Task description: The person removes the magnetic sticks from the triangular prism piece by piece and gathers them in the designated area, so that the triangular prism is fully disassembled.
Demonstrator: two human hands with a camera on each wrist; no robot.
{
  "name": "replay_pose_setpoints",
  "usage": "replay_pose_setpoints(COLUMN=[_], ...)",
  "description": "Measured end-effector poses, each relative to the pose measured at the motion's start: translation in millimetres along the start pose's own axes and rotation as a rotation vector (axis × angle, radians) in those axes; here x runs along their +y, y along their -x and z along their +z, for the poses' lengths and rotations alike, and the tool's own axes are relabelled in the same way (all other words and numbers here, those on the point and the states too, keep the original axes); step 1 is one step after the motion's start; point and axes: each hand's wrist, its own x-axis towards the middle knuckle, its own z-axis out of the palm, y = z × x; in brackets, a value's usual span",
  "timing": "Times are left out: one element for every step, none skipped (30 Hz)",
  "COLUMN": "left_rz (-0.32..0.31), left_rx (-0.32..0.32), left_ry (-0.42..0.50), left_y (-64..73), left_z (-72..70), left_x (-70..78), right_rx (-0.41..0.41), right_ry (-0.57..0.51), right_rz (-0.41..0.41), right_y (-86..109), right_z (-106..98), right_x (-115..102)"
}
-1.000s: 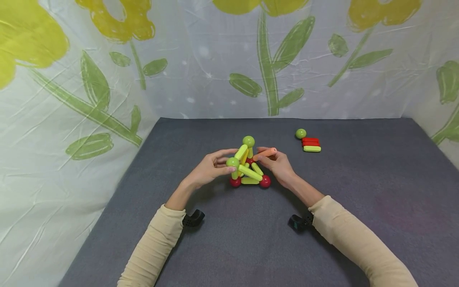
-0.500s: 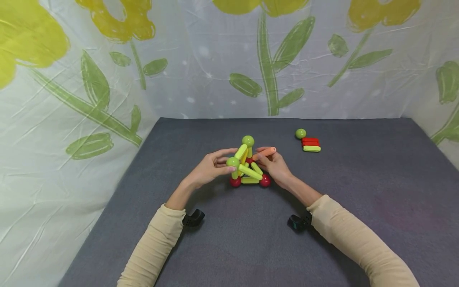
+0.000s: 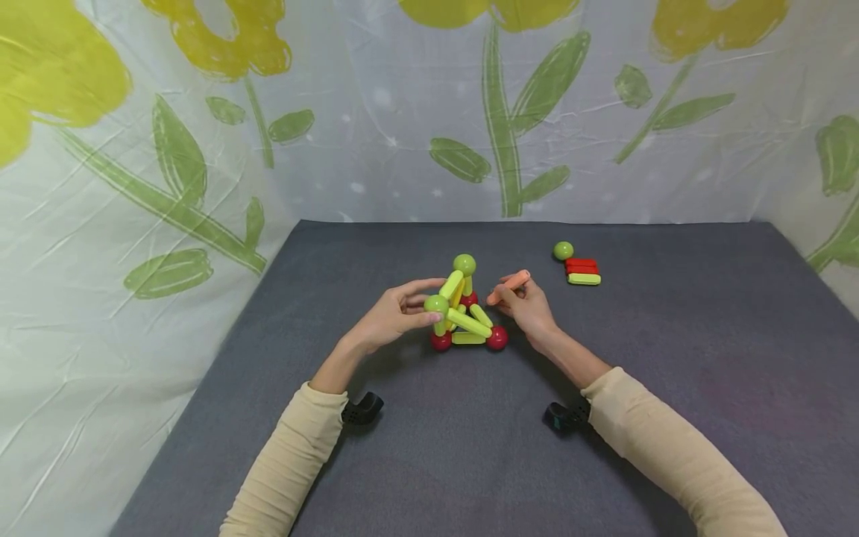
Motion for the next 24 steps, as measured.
replay_pose_setpoints(left_rz=[0.001, 0.001, 0.001, 0.002, 0.001, 0.001, 0.0, 0.0, 0.0, 0.0, -0.001, -0.001, 0.0, -0.001, -0.001, -0.002, -0.002, -0.002, -0.002, -0.003, -0.003, -0.002, -0.002, -0.001], left_rx=[0.001, 0.0, -0.001, -0.001, -0.003, -0.003, -0.004, -0.003, -0.002, -0.002, -0.002, -0.002, -0.002, -0.001, -0.001, -0.001, -0.002, -0.001, -0.001, 0.0, 0.0, 0.0, -0.001, 0.0], left_ry=[-0.002, -0.007, -0.012, -0.014, -0.014, -0.015, -0.018, -0.021, -0.022, -0.023, -0.023, -0.026, -0.028, -0.027, -0.024, -0.022, -0.02, -0.021, -0.023, -0.023, -0.025, -0.028, -0.028, -0.028], left_y=[0.0, -0.2, -0.3, -0.3, -0.4, -0.6, -0.7, -0.8, -0.7, -0.7, -0.9, -0.9, -0.9, -0.8, -0.8, -0.7, -0.6, -0.4, -0.4, -0.3, -0.3, -0.2, -0.2, -0.2], left_z=[0.1, 0.2, 0.3, 0.4, 0.4, 0.5, 0.5, 0.5, 0.5, 0.5, 0.5, 0.4, 0.3, 0.3, 0.2, 0.2, 0.2, 0.2, 0.1, 0.1, 0.1, 0.0, -0.1, -0.1], left_x=[0.2, 0.2, 0.2, 0.3, 0.4, 0.5, 0.5, 0.5, 0.7, 0.8, 0.8, 0.7, 0.5, 0.5, 0.3, 0.2, 0.0, -0.1, -0.3, -0.3, -0.3, -0.2, -0.1, 0.0], right_rx=[-0.001, -0.002, -0.005, -0.002, 0.003, 0.009, 0.016, 0.025, 0.032, 0.038, 0.043, 0.048, 0.054, 0.06, 0.064, 0.072, 0.083, 0.092, 0.111, 0.125, 0.142, 0.157, 0.169, 0.179], right_ry=[-0.009, -0.019, -0.029, -0.038, -0.039, -0.046, -0.053, -0.059, -0.067, -0.08, -0.094, -0.11, -0.119, -0.122, -0.123, -0.126, -0.123, -0.117, -0.128, -0.134, -0.151, -0.165, -0.177, -0.188], right_rz=[0.003, 0.006, 0.008, 0.008, 0.007, 0.003, -0.001, -0.002, -0.004, -0.003, 0.0, 0.003, 0.007, 0.011, 0.013, 0.016, 0.016, 0.017, 0.021, 0.023, 0.026, 0.03, 0.033, 0.036], right_y=[0.2, 0.7, 1.2, 1.6, 2.1, 2.8, 3.6, 4.7, 5.6, 6.5, 7.6, 8.7, 9.3, 10.1, 10.7, 11.5, 12.0, 12.5, 13.3, 14.1, 15.0, 15.8, 16.6, 17.4], right_z=[-2, -4, -7, -9, -13, -16, -20, -24, -28, -31, -35, -38, -41, -44, -47, -49, -52, -54, -56, -59, -61, -64, -66, -69], right_x=[0, 0, -1, 0, 0, 0, 0, 0, 0, 0, 0, 0, 0, -1, -1, -1, -1, -2, -2, -2, -2, -3, -3, -3])
